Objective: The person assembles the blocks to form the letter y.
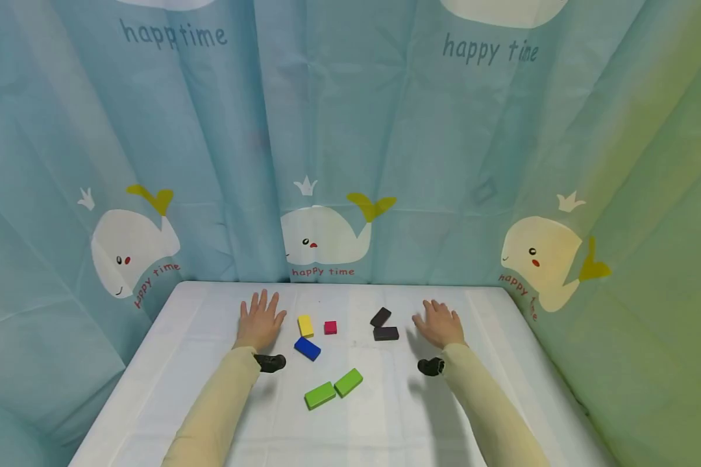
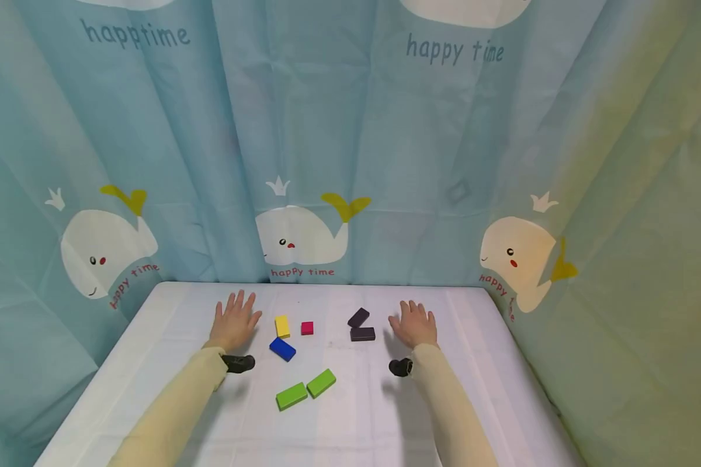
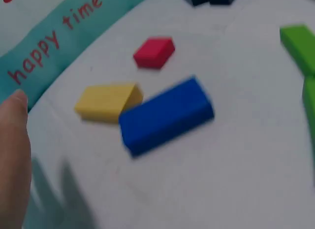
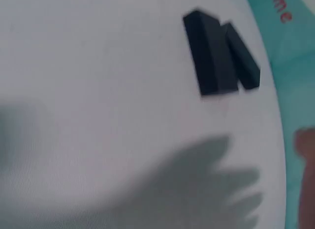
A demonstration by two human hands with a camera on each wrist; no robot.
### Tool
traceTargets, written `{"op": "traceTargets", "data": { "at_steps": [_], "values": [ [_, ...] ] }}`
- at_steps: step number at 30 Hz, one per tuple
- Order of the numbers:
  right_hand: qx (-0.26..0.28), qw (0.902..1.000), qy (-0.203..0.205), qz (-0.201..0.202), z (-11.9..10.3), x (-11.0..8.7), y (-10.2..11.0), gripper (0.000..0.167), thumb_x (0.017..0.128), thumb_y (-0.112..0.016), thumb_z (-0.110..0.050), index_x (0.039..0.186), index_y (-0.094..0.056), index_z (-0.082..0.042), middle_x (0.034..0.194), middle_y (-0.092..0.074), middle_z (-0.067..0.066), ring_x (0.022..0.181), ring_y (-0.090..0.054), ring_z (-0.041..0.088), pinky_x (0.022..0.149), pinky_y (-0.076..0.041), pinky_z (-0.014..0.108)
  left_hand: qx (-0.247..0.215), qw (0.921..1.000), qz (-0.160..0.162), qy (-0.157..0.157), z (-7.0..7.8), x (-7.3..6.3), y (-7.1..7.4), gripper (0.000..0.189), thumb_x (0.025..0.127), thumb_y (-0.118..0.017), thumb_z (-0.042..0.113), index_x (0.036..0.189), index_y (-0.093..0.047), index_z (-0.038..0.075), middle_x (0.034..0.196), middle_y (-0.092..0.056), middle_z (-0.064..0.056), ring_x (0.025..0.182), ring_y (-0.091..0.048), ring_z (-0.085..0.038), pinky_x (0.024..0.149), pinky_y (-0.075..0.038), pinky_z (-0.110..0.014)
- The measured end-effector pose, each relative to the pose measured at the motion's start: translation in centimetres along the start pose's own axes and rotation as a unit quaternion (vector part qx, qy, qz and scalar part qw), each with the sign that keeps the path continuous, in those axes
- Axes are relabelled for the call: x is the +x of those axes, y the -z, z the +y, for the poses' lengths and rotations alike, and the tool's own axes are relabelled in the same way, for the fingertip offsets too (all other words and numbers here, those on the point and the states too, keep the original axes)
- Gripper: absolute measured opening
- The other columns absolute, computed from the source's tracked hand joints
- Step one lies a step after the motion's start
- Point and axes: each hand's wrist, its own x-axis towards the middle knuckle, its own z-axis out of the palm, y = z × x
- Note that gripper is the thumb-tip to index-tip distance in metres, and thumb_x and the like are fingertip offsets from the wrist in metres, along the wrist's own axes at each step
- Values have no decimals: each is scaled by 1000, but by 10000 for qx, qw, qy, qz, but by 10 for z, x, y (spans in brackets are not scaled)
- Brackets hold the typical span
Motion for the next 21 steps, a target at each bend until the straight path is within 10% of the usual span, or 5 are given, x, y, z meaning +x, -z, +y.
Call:
{"op": "traceTargets", "data": {
  "at_steps": [8, 21],
  "values": [
    [483, 9979, -396, 181, -29, -6, -12, 44, 94, -61, -32, 113, -59, 7, 108, -58, 26, 94, -58, 43, 78, -48, 57, -1081, 9925, 480, -306, 37, 7, -7, 37, 98, -59, 23, 129, -60, 1, 128, -59, -18, 115, -59, -32, 95, -48, -47],
    [1112, 9922, -568, -36, -65, -17, -41, 50, 90, -69, -38, 110, -54, 5, 99, -52, 19, 81, -54, 30, 71, -48, 47, -958, 9853, -71, -1410, 84, 11, -22, 31, 94, -65, 14, 124, -67, 7, 120, -66, -13, 111, -62, -29, 95, -48, -44]
  ]
}}
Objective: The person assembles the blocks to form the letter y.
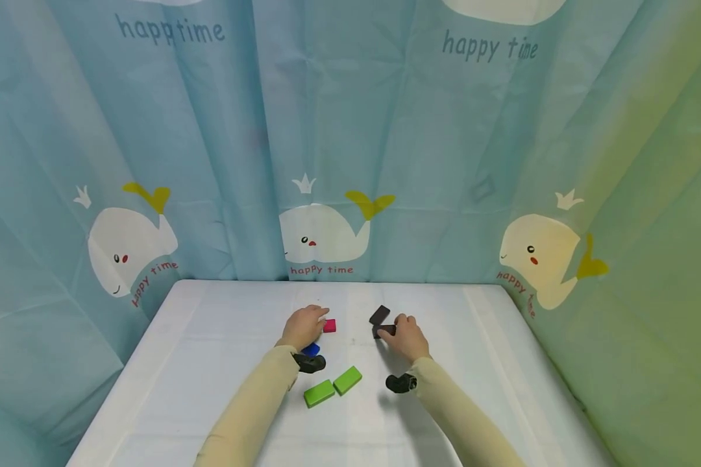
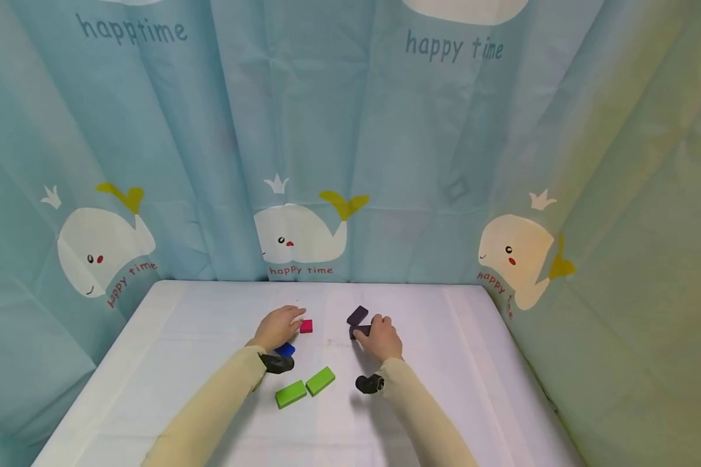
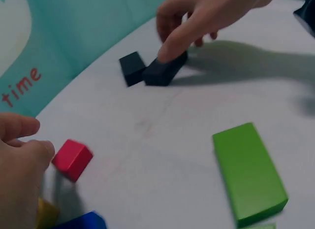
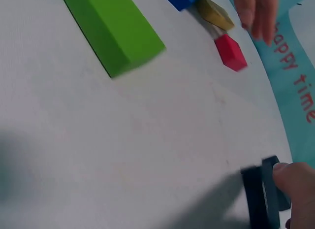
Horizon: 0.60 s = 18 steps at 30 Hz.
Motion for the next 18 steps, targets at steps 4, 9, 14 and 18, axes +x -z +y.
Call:
{"op": "traceTargets", "data": {
  "at_steps": [4, 9, 14, 18],
  "values": [
    [58, 9999, 63, 104, -5, -1, -10, 52, 87, -72, -35, 112, -53, 7, 97, -51, 19, 80, -54, 29, 70, -48, 47, 272, 9989, -239, -295, 11, 3, -5, 32, 94, -65, 13, 125, -68, 8, 118, -68, -11, 109, -63, -27, 94, -49, -41],
    [-79, 9996, 31, 262, -7, 3, -23, 55, 86, -74, -35, 115, -53, 7, 101, -52, 21, 85, -56, 32, 72, -50, 48, 428, 9971, -450, -447, 19, 4, -11, 28, 93, -66, 12, 121, -70, 8, 109, -70, -9, 101, -65, -24, 87, -52, -37],
    [-82, 9993, 30, 356, -9, 8, -31, 58, 85, -75, -36, 116, -54, 8, 103, -52, 23, 87, -56, 34, 72, -50, 50, 548, 9972, -462, -225, 23, 4, -15, 21, 91, -69, 8, 110, -75, 8, 103, -68, -7, 95, -64, -23, 84, -52, -34],
    [-152, 9990, -28, 429, -8, 12, -34, 63, 84, -76, -38, 119, -54, 9, 106, -53, 24, 91, -56, 36, 75, -50, 52, 423, 9979, -493, -50, 32, 4, -19, 20, 88, -70, 5, 107, -76, 8, 101, -66, -6, 93, -62, -22, 84, -52, -34]
  ]
}}
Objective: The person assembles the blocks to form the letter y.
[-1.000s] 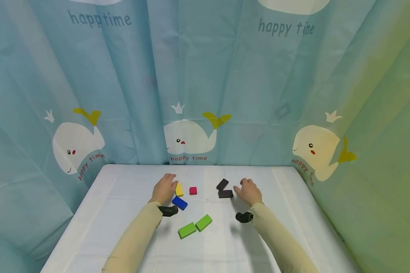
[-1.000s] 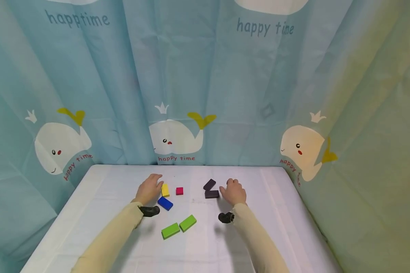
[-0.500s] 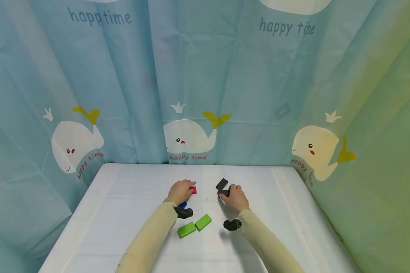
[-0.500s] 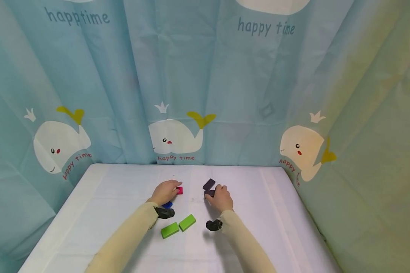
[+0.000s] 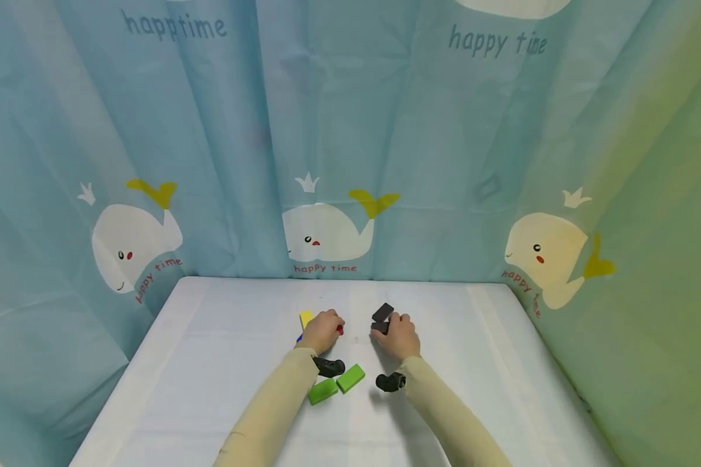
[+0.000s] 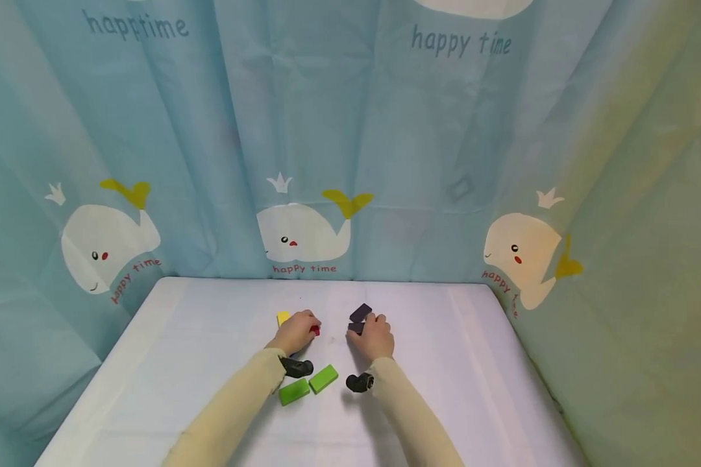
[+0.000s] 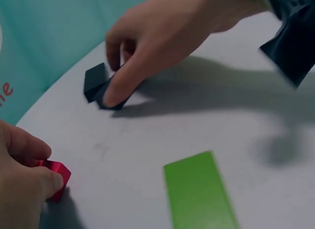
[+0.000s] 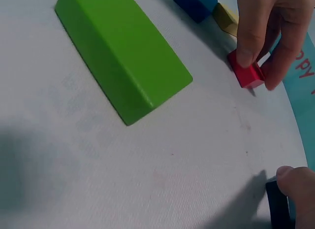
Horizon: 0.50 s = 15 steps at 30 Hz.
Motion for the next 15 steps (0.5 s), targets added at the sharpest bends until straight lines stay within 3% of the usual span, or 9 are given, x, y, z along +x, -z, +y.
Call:
{"op": "traceTargets", "data": {
  "at_steps": [7, 15],
  "values": [
    [-70, 9999, 70, -43, 9, 6, 0, 62, 84, -74, -39, 122, -55, 7, 111, -54, 26, 98, -55, 39, 80, -50, 54, -389, 9992, -29, 45, 23, 3, -12, 23, 87, -74, 13, 109, -74, 11, 102, -66, -3, 93, -61, -19, 84, -52, -33],
    [161, 9989, 427, -64, 27, 9, 10, 54, 84, -74, -28, 124, -58, 5, 120, -54, 30, 107, -53, 44, 87, -46, 57, -1135, 9932, 242, 59, 45, 4, -24, 25, 84, -76, 11, 108, -71, 4, 97, -64, -7, 89, -60, -19, 83, -50, -32]
  ]
}}
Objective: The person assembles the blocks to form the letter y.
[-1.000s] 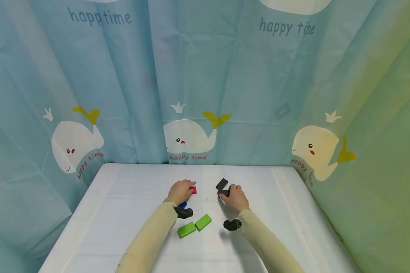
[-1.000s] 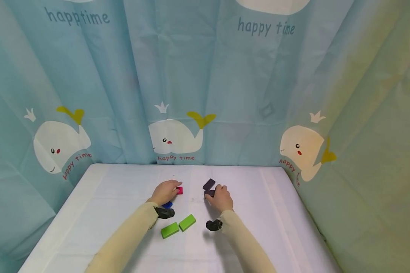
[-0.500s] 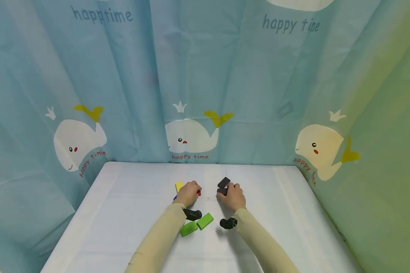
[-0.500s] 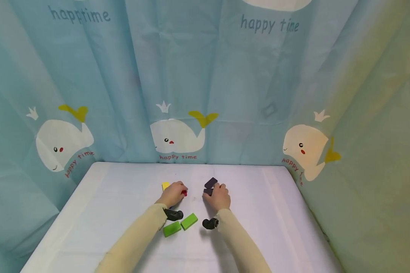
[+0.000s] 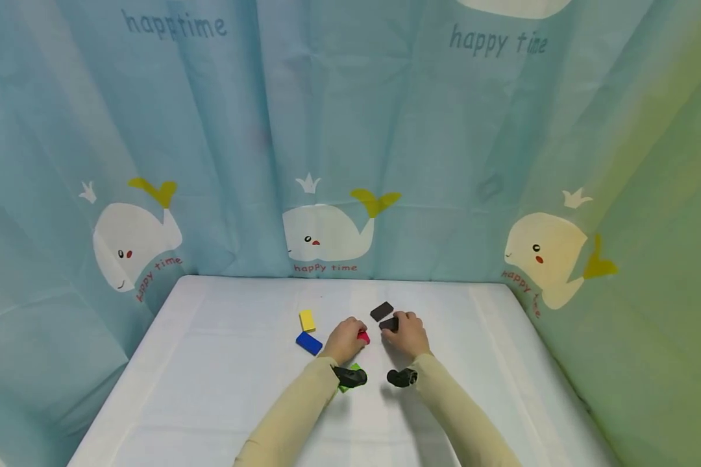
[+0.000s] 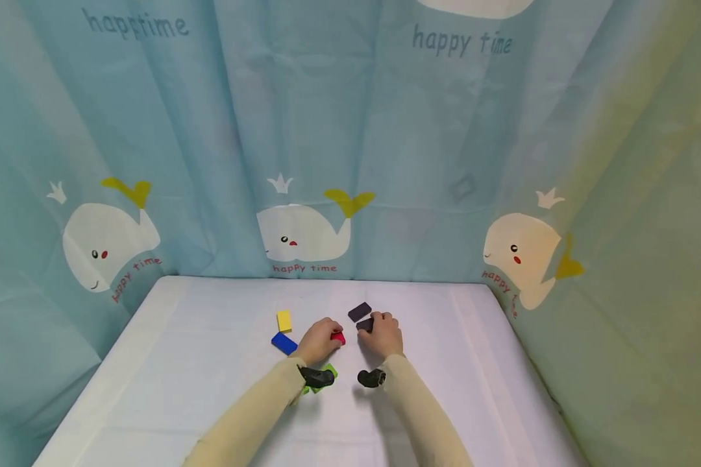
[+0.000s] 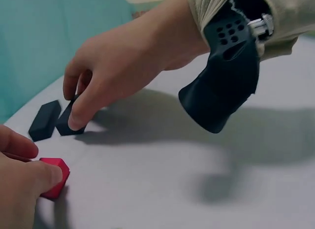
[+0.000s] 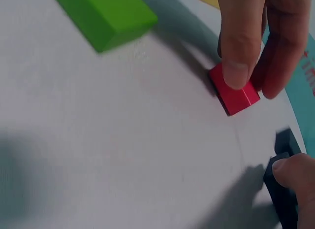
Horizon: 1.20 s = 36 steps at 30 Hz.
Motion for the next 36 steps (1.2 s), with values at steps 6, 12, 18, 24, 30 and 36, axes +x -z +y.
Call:
{"op": "traceTargets", "data": {
  "at_steps": [6, 12, 18, 24, 30, 36],
  "values": [
    [4, 9999, 45, 92, 16, -6, 18, 49, 83, -73, -21, 120, -60, 8, 117, -55, 33, 105, -54, 48, 91, -44, 56, -483, 9986, 224, 52, 14, 2, -15, 27, 82, -78, 12, 107, -70, 4, 96, -61, -8, 86, -59, -18, 81, -49, -31],
    [281, 9991, 232, 225, 29, -15, 21, 47, 85, -73, -21, 120, -61, 8, 122, -54, 32, 112, -51, 49, 95, -41, 57, -883, 9961, 43, 16, 18, 4, -20, 29, 81, -77, 8, 108, -70, 3, 96, -59, -7, 83, -55, -15, 79, -47, -28],
    [638, 9957, 457, 489, 37, -21, 15, 44, 85, -75, -20, 117, -63, 7, 121, -54, 31, 112, -49, 49, 96, -39, 59, -1065, 9938, 299, 91, 17, 1, -20, 19, 79, -79, 4, 96, -72, 2, 89, -58, -6, 82, -55, -18, 77, -47, -29],
    [934, 9919, 438, 741, 34, -24, 9, 43, 85, -76, -20, 117, -64, 5, 122, -55, 29, 114, -49, 48, 96, -37, 60, -1289, 9899, 430, 393, 16, 1, -22, 15, 79, -79, 6, 93, -73, 4, 89, -59, -5, 84, -56, -17, 78, -48, -29],
    [911, 9913, 359, 883, 29, -24, 6, 43, 84, -78, -21, 118, -66, 3, 124, -55, 26, 116, -49, 47, 96, -36, 62, -1381, 9888, 276, 487, 17, 3, -22, 16, 82, -78, 7, 96, -71, 3, 93, -60, -6, 85, -57, -17, 79, -49, -30],
    [979, 9919, 344, 731, 28, -23, 4, 43, 85, -77, -24, 119, -68, -1, 126, -55, 23, 119, -48, 44, 97, -34, 63, -1364, 9891, 167, 533, 16, 6, -23, 17, 82, -77, 6, 98, -72, 3, 95, -62, -5, 87, -58, -18, 82, -49, -32]
  ]
}}
